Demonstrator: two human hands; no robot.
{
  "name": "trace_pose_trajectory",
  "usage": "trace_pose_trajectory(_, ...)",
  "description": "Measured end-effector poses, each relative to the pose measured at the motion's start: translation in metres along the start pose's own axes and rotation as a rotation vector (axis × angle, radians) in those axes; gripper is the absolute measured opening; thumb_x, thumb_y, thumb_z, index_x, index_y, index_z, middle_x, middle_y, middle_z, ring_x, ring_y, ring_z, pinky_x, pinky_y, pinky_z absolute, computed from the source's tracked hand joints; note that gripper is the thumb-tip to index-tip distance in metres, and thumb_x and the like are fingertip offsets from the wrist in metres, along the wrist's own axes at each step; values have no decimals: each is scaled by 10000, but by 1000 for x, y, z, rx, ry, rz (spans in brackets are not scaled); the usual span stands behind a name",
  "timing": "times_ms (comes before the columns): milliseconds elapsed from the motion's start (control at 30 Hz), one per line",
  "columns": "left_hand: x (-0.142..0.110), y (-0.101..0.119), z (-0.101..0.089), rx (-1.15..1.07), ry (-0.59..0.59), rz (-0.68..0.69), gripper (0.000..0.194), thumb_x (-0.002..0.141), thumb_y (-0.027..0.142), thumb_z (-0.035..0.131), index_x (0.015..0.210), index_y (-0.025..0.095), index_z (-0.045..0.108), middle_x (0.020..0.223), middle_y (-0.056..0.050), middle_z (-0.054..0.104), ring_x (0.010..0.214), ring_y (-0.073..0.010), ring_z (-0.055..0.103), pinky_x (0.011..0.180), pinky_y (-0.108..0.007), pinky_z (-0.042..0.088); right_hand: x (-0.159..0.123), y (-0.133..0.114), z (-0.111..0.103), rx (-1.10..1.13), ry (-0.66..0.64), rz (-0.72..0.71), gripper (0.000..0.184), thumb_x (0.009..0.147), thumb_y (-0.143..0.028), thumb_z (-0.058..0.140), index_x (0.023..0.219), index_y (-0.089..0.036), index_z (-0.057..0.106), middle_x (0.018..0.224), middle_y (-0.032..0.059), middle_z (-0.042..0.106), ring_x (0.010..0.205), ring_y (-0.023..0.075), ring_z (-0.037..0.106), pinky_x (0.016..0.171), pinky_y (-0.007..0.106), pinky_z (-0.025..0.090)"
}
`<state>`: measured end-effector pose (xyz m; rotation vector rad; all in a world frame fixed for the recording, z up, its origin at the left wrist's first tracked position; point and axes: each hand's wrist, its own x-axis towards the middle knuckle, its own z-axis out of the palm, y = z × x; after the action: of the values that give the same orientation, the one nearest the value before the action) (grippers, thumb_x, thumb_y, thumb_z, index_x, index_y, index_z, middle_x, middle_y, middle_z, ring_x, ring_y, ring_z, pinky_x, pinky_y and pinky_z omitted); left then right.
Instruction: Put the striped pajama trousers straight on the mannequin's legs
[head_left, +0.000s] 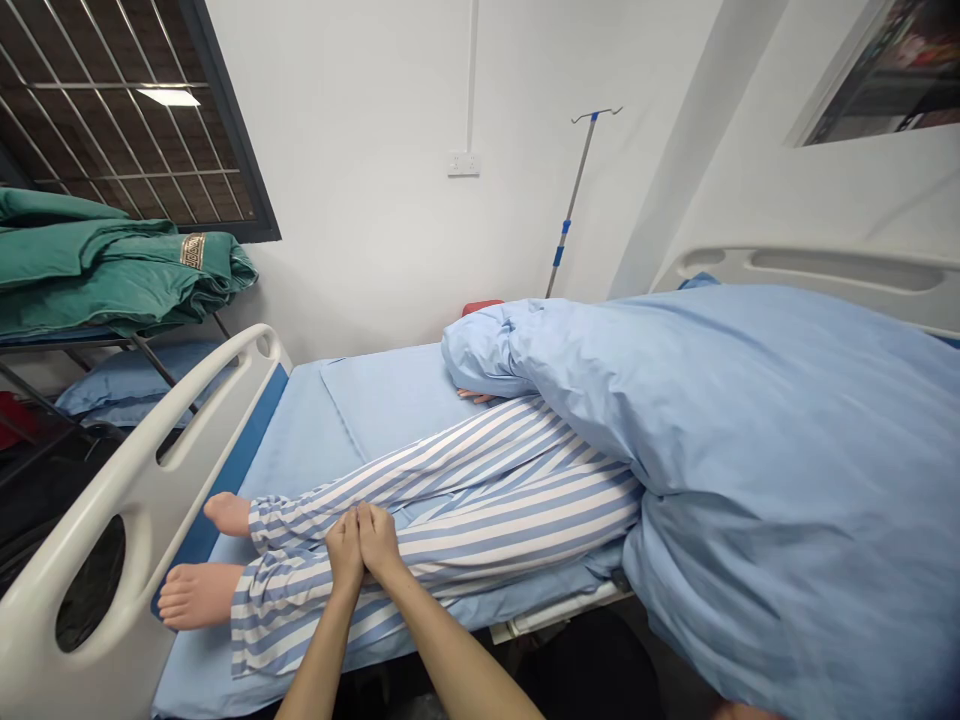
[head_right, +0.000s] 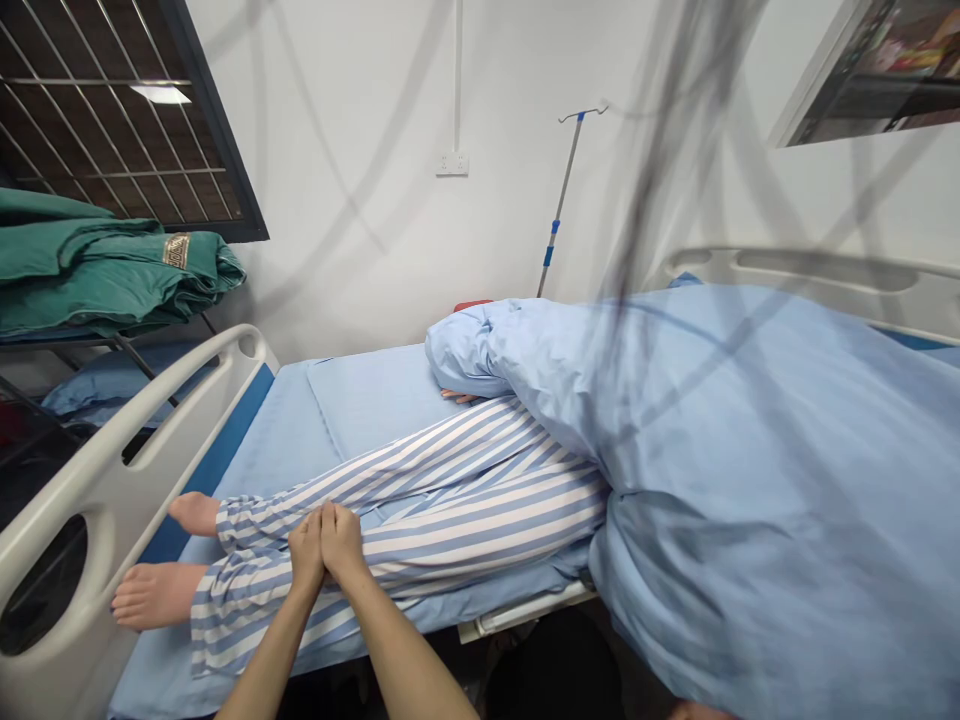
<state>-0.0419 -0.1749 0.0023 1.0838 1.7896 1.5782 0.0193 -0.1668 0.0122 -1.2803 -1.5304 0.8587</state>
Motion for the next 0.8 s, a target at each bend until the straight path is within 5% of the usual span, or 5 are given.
trace_pose_trajectory(233,-4,-9,1,102,-149,18,366,755,474,468,588,168,581,578,-31,600,593,-156,517,571,-249,398,-1,-1,-30,-237,-78,-180,403,928,-306,307,683,-181,601,626,45,626,579,133,518,555,236,277)
trace_pose_trajectory(400,-7,5,10,25,-159,-2,322,748,436,480,628,160,594,614,-22,598,628,-153,516,614,-255,412,-4,13,-32,-152,-42,-115,410,930,-307,289,691,-175,595,644,42,628,589,126,523,561,227,282)
trace_pose_trajectory(633,-17,19,41,-201,7,-139,331,712,410,513,497,190,393,446,63,371,455,-82,344,468,-218,319,2,20,-39,139,41,-21,430,924,-323,260,605,-178,509,568,8,552,541,116,478,529,211,312)
trace_pose_trajectory(800,-18,11,39,-42,-75,-22,305,741,421,484,583,167,545,564,3,554,574,-124,481,570,-235,395,4,16,-40,96,48,-8,416,918,-323,281,598,-179,503,568,14,558,544,119,478,523,213,306)
